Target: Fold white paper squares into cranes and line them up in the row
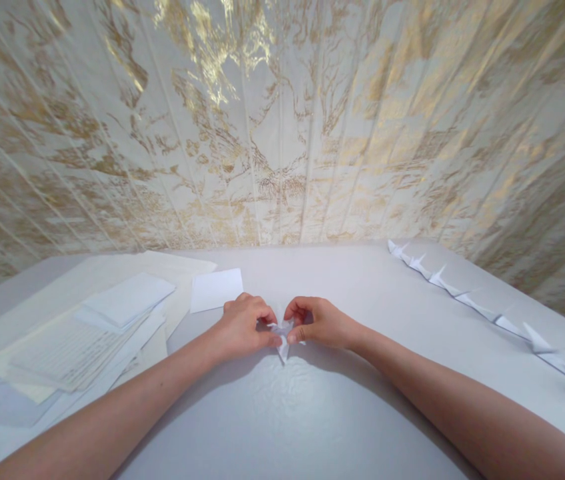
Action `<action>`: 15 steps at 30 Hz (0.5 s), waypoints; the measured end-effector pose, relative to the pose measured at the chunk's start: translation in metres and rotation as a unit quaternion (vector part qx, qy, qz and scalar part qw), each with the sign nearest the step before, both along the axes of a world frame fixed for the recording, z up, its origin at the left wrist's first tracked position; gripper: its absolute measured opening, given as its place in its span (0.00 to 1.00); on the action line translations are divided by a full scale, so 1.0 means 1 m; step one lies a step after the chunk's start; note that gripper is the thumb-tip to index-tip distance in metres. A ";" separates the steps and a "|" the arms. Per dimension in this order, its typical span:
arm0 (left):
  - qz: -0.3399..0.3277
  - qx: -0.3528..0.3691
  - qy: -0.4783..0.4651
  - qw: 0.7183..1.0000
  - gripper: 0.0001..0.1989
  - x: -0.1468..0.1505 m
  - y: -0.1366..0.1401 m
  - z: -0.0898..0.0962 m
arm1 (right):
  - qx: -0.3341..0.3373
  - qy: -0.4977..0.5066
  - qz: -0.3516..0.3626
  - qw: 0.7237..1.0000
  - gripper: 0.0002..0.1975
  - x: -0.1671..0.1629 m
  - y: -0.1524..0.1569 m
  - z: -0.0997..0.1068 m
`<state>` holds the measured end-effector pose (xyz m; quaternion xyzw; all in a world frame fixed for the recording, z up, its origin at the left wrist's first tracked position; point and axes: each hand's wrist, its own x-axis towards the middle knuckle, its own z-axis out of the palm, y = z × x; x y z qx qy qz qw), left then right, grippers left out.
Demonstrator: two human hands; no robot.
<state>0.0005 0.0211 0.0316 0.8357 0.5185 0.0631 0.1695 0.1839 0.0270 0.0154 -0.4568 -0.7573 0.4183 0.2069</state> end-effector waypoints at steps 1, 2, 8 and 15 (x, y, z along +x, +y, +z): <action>-0.001 0.011 0.005 1.000 0.12 0.000 -0.001 -0.001 | 0.017 -0.006 -0.002 1.000 0.13 -0.001 0.000 -0.001; -0.003 0.020 0.008 1.000 0.12 0.001 -0.002 -0.002 | 0.039 -0.017 -0.004 0.999 0.13 -0.001 -0.001 -0.002; -0.002 0.040 -0.008 0.999 0.13 0.001 -0.006 -0.003 | 0.093 -0.067 -0.012 0.993 0.16 -0.006 -0.005 0.002; 0.002 0.039 0.008 0.999 0.11 0.002 -0.005 -0.004 | 0.116 -0.085 -0.015 0.989 0.11 -0.006 -0.005 0.001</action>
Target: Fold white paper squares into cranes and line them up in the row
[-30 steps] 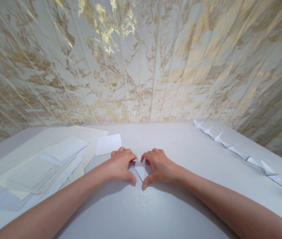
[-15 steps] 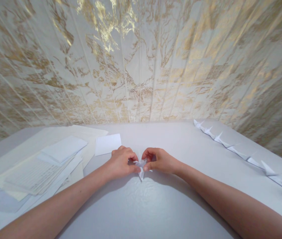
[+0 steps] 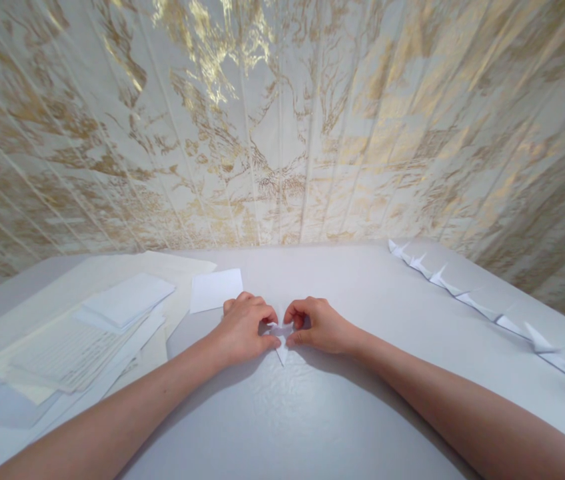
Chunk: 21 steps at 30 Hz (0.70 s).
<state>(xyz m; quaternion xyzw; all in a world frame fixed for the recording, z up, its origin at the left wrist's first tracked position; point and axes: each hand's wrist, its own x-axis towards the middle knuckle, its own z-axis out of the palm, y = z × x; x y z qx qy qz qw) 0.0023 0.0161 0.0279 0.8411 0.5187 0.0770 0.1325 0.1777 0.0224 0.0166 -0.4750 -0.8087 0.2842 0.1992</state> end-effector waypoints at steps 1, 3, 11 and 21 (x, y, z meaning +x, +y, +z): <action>0.000 0.002 -0.001 1.000 0.11 0.000 0.000 -0.001 | 0.005 0.000 0.000 1.000 0.11 0.000 0.000 -0.001; 0.003 0.004 -0.002 1.000 0.11 0.000 0.000 -0.002 | 0.013 -0.001 -0.001 1.000 0.10 -0.001 0.000 -0.002; 0.011 -0.005 0.003 1.000 0.12 0.001 -0.001 -0.004 | 0.046 -0.040 -0.009 0.998 0.11 -0.004 -0.002 -0.007; 0.006 0.012 0.018 1.000 0.19 -0.002 -0.001 -0.007 | 0.082 -0.047 -0.015 0.995 0.12 -0.002 -0.001 -0.015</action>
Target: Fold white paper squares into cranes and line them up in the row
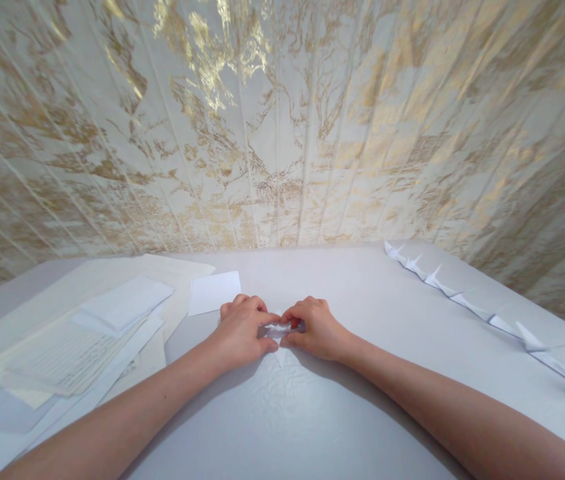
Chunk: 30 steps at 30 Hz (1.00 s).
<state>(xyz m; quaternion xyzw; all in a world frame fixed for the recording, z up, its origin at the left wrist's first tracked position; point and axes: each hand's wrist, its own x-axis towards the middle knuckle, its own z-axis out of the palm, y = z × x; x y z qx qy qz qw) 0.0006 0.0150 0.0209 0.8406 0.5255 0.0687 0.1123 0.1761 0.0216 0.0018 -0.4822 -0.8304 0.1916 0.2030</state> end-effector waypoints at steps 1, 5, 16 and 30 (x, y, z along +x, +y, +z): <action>0.000 0.000 0.002 1.000 0.19 0.000 0.000 0.000 | 0.002 -0.003 0.000 1.000 0.13 0.000 0.000 0.000; -0.004 0.007 0.000 1.000 0.19 0.000 0.001 -0.001 | 0.008 -0.019 0.005 1.000 0.15 0.000 0.000 0.001; 0.003 -0.005 0.030 1.000 0.21 0.002 -0.002 0.004 | 0.001 -0.017 0.004 1.000 0.16 0.001 0.000 0.002; -0.005 -0.006 0.026 1.000 0.23 -0.001 0.001 0.003 | -0.016 0.016 -0.010 1.000 0.18 0.002 0.000 0.003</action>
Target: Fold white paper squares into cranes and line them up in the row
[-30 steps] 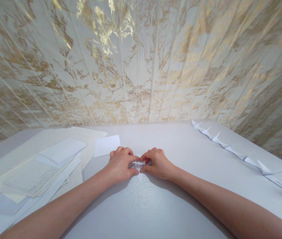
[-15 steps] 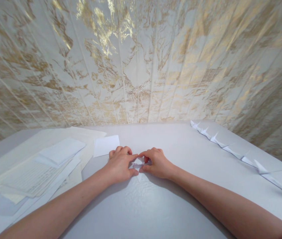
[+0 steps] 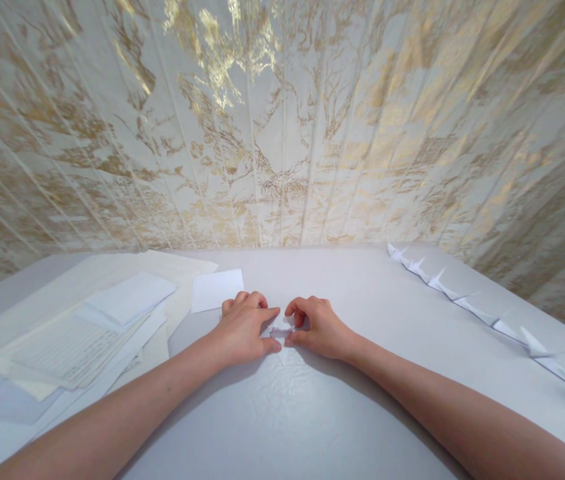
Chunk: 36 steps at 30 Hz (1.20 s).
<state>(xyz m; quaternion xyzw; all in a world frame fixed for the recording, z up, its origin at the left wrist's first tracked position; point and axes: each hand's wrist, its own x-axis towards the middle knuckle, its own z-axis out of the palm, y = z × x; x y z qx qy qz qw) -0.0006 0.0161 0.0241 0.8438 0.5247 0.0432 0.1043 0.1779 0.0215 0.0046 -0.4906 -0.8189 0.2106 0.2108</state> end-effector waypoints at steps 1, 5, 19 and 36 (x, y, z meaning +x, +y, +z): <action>-0.001 -0.002 0.000 1.000 0.24 0.000 0.001 0.000 | -0.004 0.001 0.000 1.000 0.19 0.000 0.000 0.001; 0.000 -0.015 -0.005 1.000 0.29 -0.004 0.004 -0.001 | -0.027 0.015 -0.003 1.000 0.18 0.000 0.001 0.004; 0.052 -0.064 -0.099 0.992 0.20 -0.002 0.009 0.002 | -0.074 0.120 0.001 0.990 0.04 -0.001 0.003 0.004; 0.066 -0.004 -0.077 0.995 0.13 0.004 0.004 -0.008 | 0.030 -0.002 -0.049 0.998 0.07 -0.010 -0.001 -0.003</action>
